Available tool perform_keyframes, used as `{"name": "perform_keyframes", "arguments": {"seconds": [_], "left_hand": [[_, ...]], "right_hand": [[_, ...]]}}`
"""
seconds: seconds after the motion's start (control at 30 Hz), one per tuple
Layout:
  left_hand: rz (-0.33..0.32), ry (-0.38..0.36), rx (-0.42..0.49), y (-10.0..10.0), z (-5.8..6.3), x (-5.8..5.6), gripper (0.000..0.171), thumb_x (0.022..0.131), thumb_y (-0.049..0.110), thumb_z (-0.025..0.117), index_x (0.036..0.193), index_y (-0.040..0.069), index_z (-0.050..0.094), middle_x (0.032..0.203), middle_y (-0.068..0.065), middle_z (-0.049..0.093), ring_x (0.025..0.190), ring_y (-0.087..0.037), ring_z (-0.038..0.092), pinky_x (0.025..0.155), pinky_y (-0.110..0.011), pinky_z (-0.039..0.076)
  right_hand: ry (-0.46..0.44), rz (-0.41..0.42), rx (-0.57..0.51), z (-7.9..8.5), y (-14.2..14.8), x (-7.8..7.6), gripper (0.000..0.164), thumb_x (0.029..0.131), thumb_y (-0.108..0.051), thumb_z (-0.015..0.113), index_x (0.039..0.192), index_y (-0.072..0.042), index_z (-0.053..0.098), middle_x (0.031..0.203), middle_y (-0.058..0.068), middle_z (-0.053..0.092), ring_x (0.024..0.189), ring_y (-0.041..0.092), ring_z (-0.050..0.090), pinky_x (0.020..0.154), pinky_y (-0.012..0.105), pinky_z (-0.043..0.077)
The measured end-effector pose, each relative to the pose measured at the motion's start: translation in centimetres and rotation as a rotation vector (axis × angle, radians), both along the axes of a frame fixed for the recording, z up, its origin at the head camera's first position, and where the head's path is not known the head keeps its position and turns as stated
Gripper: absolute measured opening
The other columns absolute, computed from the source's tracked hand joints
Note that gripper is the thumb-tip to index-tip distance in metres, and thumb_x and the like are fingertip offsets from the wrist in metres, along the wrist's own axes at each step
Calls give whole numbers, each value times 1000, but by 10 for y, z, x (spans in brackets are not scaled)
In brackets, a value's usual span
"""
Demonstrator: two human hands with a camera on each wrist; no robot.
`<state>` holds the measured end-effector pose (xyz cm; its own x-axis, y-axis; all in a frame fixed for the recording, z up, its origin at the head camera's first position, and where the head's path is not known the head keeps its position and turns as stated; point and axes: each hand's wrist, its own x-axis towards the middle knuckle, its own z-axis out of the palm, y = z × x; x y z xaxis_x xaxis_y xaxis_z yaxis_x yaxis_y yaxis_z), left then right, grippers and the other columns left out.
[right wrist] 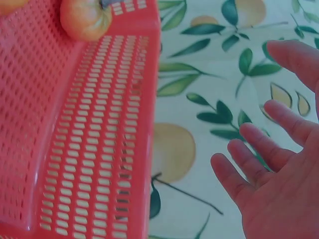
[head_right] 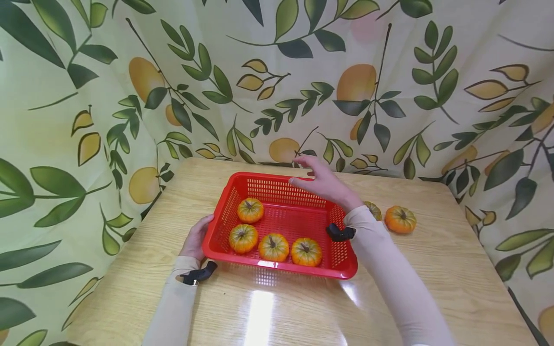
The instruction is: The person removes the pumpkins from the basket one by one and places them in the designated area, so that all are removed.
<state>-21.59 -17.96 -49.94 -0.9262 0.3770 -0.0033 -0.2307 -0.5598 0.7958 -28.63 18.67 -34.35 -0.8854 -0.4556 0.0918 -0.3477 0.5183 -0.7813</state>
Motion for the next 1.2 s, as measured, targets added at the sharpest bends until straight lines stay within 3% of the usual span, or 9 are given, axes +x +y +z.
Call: {"name": "perform_keyframes", "arguments": {"seconds": [0.2, 0.7, 0.87, 1.07, 1.2], "left_hand": [[-4, 3, -12, -2, -1, -2, 26, 105, 32, 44, 108, 21, 68, 100, 9, 73, 93, -5, 68, 87, -22, 56], [17, -36, -29, 2, -5, -7, 28, 103, 33, 45, 107, 20, 69, 98, 8, 74, 92, -7, 69, 87, -24, 56], [22, -29, -25, 2, -7, -7, 28, 102, 33, 46, 106, 20, 70, 99, 8, 74, 93, -7, 68, 87, -24, 56], [79, -16, 6, 1, -5, -8, 22, 103, 23, 46, 99, 24, 67, 97, 10, 71, 94, -6, 66, 88, -22, 55], [64, -15, 21, -1, -4, -8, 23, 105, 20, 40, 116, 23, 61, 109, 8, 68, 104, -7, 65, 95, -24, 54]], "right_hand": [[20, 52, 44, -2, -20, -3, 65, 95, -31, 71, 150, -13, 44, 152, 10, 45, 143, 33, 38, 118, 57, 36], [-49, 118, 44, -15, -62, -10, 67, 93, -38, 72, 151, -20, 42, 155, 10, 43, 146, 34, 36, 117, 59, 36], [-43, 153, 51, -22, -75, -15, 68, 93, -38, 71, 151, -17, 42, 157, 11, 44, 147, 35, 37, 120, 60, 33], [-27, 192, 55, -31, -91, -21, 71, 93, -35, 73, 151, -10, 42, 155, 12, 46, 146, 33, 40, 121, 57, 33], [-36, 204, 69, -39, -98, -24, 69, 93, -32, 73, 151, -9, 43, 155, 11, 45, 147, 32, 39, 122, 55, 33]]}}
